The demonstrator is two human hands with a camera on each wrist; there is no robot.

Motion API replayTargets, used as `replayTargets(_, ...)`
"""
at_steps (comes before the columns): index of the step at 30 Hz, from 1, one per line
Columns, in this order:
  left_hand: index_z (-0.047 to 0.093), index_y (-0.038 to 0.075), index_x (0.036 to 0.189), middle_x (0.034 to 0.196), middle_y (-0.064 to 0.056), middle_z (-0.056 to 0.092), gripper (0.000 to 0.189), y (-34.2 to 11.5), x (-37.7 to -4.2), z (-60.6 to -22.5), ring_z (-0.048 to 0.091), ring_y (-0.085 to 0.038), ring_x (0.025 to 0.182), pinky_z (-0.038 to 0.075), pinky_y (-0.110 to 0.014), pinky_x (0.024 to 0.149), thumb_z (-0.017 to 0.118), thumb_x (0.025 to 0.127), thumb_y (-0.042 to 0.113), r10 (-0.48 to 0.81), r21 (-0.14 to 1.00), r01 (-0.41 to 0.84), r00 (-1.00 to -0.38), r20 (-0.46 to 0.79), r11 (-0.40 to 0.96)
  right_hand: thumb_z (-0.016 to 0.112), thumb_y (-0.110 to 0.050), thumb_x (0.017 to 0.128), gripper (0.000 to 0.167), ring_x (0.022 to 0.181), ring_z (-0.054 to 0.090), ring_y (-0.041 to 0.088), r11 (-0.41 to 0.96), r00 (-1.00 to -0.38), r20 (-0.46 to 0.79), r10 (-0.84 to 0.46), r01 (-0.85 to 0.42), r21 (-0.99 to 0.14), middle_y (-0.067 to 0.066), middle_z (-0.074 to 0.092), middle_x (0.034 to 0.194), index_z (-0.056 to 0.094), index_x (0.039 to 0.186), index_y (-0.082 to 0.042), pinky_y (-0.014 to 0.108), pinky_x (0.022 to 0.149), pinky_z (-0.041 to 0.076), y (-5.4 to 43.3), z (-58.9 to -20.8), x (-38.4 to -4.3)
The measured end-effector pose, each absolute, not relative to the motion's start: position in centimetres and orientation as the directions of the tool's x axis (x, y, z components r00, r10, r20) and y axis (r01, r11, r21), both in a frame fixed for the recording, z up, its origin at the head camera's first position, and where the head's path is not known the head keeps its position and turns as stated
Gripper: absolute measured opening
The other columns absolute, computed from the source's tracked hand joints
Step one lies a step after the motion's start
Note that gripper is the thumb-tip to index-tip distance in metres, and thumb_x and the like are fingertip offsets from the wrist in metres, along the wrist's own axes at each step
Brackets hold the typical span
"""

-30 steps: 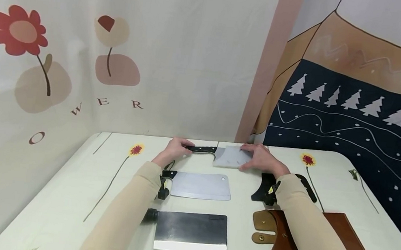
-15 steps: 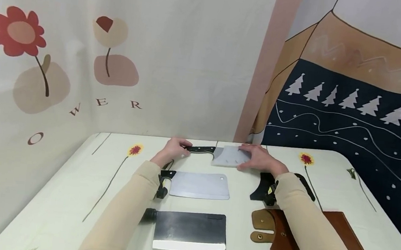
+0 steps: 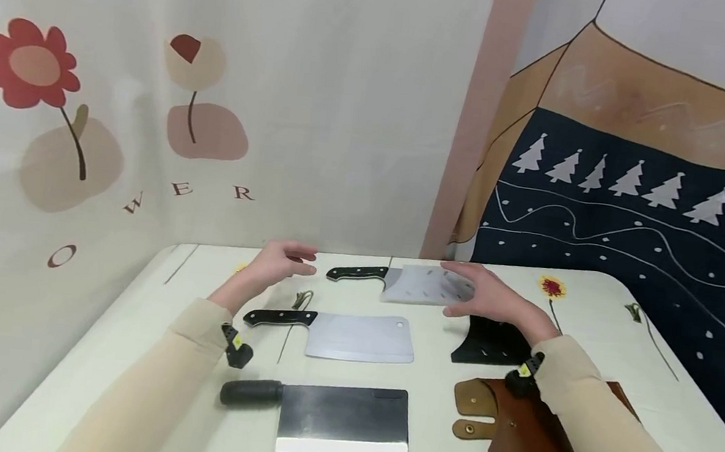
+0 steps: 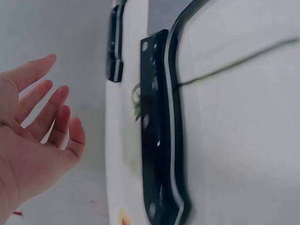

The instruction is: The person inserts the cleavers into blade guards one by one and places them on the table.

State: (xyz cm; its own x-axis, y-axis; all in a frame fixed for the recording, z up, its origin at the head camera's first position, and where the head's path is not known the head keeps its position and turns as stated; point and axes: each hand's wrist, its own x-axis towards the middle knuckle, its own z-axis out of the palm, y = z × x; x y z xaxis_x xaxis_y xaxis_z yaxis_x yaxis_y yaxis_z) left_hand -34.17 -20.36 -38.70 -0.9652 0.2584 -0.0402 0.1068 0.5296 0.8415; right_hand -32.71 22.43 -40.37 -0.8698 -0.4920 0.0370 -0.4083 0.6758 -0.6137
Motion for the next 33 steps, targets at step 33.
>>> replayTargets(33, 0.068, -0.004, 0.128, 0.124, -0.017, 0.070, 0.045, -26.8, -26.0, -41.0, 0.055, -0.038, 0.123, 0.050, -0.040, 0.093, 0.081, 0.087, 0.010, 0.278, 0.789, 0.169, -0.961, -0.003, 0.591, 0.089, -0.046, 0.076, 0.095, 0.136, 0.037, 0.053, 0.742, -0.892, 0.028, -0.450, -0.392, -0.544, 0.029, 0.045, 0.151, 0.049, 0.151, -0.004, 0.073, 0.104, 0.032, 31.6, -41.9, -24.6)
